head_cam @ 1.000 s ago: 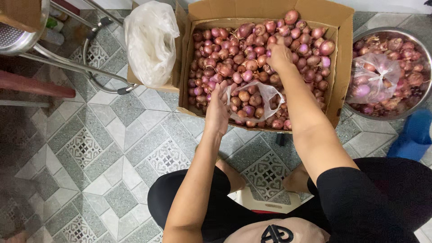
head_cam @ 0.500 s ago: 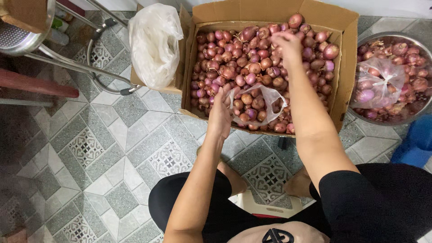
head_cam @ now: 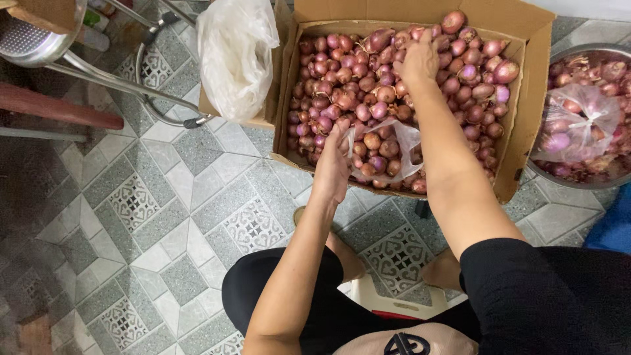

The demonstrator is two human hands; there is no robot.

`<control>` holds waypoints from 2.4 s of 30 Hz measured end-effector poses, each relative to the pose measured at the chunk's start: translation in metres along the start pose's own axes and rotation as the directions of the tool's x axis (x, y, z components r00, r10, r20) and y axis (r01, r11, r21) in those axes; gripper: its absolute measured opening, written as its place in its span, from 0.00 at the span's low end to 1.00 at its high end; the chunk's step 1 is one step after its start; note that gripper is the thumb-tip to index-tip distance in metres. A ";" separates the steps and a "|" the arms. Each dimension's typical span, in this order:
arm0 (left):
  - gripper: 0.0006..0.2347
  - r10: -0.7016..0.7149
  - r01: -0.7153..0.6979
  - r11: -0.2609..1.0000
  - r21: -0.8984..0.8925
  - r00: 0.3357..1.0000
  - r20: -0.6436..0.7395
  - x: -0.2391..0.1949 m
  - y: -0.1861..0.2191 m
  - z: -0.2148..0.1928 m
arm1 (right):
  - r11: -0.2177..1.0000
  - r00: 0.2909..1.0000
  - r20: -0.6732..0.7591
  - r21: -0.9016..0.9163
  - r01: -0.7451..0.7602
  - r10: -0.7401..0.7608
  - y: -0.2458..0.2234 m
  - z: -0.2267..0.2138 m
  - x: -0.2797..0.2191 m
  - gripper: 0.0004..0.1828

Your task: The person packs red onions from a cardboard box into a plastic bag while seated on a low stool. The person then stands, opens a pot lid on an induction cooktop, stirs boiling green vegetables with chopsticks, and replaces the lid before returning to pack more onions.

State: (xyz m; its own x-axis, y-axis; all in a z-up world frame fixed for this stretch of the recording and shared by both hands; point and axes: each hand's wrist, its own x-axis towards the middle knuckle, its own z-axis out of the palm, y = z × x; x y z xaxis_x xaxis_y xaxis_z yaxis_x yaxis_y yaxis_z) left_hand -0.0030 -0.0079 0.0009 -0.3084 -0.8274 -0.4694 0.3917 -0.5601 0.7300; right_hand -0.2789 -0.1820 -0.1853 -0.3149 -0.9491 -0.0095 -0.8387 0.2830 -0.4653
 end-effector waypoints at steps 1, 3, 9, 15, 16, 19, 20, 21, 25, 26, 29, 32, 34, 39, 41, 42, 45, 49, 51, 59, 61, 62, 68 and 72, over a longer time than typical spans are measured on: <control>0.31 0.000 0.000 1.000 0.002 1.000 -0.001 0.001 0.000 0.000 | 0.996 0.983 -0.161 0.024 0.091 -0.086 0.003 -0.001 -0.001 0.21; 0.31 -0.008 0.008 1.000 0.006 1.000 -0.012 0.001 0.000 0.001 | 0.961 0.852 -0.468 0.025 0.277 -0.233 0.008 -0.006 -0.007 0.21; 0.30 0.004 -0.005 1.000 -0.029 1.000 -0.006 0.000 0.001 0.001 | -0.330 0.943 0.328 0.886 -0.327 -0.054 0.014 -0.048 -0.041 0.19; 0.29 -0.013 0.013 0.999 -0.037 1.000 -0.018 -0.002 0.001 0.002 | -0.329 0.956 0.290 0.898 -0.291 -0.053 0.030 -0.058 -0.020 0.19; 0.29 -0.024 0.023 0.999 -0.033 1.000 -0.017 -0.001 0.002 0.002 | -0.013 0.975 0.221 0.975 -0.221 0.024 0.028 -0.055 -0.007 0.18; 0.29 0.005 -0.004 1.000 -0.028 1.000 0.006 -0.003 0.001 0.002 | 0.771 0.996 0.013 0.632 -0.077 0.089 0.024 -0.045 0.012 0.13; 0.29 -0.006 0.006 0.999 -0.034 1.000 0.000 -0.004 0.001 0.003 | 0.899 0.998 -0.004 0.433 -0.060 0.069 0.019 -0.043 0.017 0.13; 0.29 -0.017 0.017 0.999 -0.039 1.000 -0.006 -0.004 0.002 0.003 | 0.977 0.999 -0.017 0.210 -0.041 0.046 0.013 -0.042 0.020 0.15; 0.29 -0.015 0.015 0.999 -0.036 1.000 -0.003 -0.004 0.004 0.005 | 0.946 0.976 0.037 -0.242 0.218 -0.215 -0.009 -0.041 0.025 0.34; 0.29 -0.011 0.011 0.999 -0.040 1.000 0.003 -0.003 0.004 0.006 | 0.940 0.978 0.087 -0.271 0.206 -0.189 -0.013 -0.038 0.027 0.37; 0.29 -0.012 0.012 0.999 -0.049 1.000 0.013 -0.004 0.004 0.004 | 0.877 0.968 0.105 -0.411 0.250 -0.227 -0.014 -0.020 0.033 0.32; 0.29 -0.022 0.022 0.999 -0.048 1.000 0.015 -0.006 0.004 0.003 | 0.855 0.968 0.092 -0.454 0.251 -0.235 -0.009 0.005 0.042 0.22; 0.30 -0.026 0.026 0.999 -0.035 1.000 0.015 -0.005 0.004 0.002 | 0.866 0.972 0.072 -0.442 0.232 -0.224 -0.004 0.017 0.047 0.18; 0.30 -0.013 0.013 0.999 -0.043 1.000 0.009 -0.003 0.003 -0.002 | 0.880 0.954 -0.096 -0.421 0.219 -0.283 0.005 0.022 0.041 0.16; 0.30 -0.006 0.006 0.999 -0.039 1.000 0.005 -0.003 0.002 -0.003 | 0.961 0.960 -0.154 -0.182 0.206 -0.235 0.013 0.012 0.027 0.20; 0.30 -0.002 0.002 0.999 -0.036 1.000 0.005 -0.002 0.001 -0.004 | 0.979 0.962 -0.181 -0.059 0.197 -0.205 0.016 0.004 0.021 0.23; 0.30 0.002 -0.002 0.999 -0.032 1.000 0.002 0.000 -0.001 -0.004 | 0.835 1.000 0.006 0.550 0.004 -0.008 0.010 -0.023 -0.004 0.22; 0.31 0.019 -0.019 1.000 0.021 1.000 -0.004 0.002 -0.005 -0.009 | 0.357 0.984 0.173 0.923 -0.146 -0.043 -0.006 -0.082 -0.065 0.30; 0.32 0.027 -0.027 0.999 0.020 1.000 0.004 0.004 -0.007 -0.011 | 0.059 0.966 0.219 0.975 -0.213 -0.140 -0.023 -0.113 -0.101 0.32; 0.34 0.046 -0.046 0.999 0.010 0.999 -0.012 0.005 -0.009 -0.021 | 0.132 0.930 0.197 0.978 -0.163 -0.310 -0.074 -0.155 -0.201 0.27; 0.34 0.040 -0.040 0.999 -0.005 0.999 -0.024 0.006 -0.008 -0.025 | 0.395 0.928 0.249 0.910 -0.127 -0.276 -0.073 -0.134 -0.214 0.26; 0.34 0.031 -0.031 1.000 -0.005 0.999 -0.033 0.006 -0.008 -0.027 | 0.541 0.922 0.314 0.828 -0.148 -0.228 -0.072 -0.119 -0.220 0.26; 0.33 0.027 -0.028 0.999 -0.039 0.999 -0.023 0.007 -0.012 -0.033 | 0.714 0.928 0.370 0.661 -0.230 -0.043 -0.080 -0.025 -0.224 0.16; 0.31 0.074 -0.074 0.996 -0.048 0.997 -0.001 0.010 -0.014 -0.036 | 0.375 0.948 0.294 0.898 -0.228 -0.126 -0.087 -0.007 -0.215 0.12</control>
State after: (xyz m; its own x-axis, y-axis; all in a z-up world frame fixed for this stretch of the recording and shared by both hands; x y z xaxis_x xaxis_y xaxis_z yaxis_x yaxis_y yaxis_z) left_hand 0.0191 -0.0099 -0.0322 -0.2776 -0.8667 -0.4145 0.4548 -0.4986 0.7379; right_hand -0.1411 -0.0021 -0.1370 -0.0623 -0.9757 -0.2103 0.1562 0.1986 -0.9676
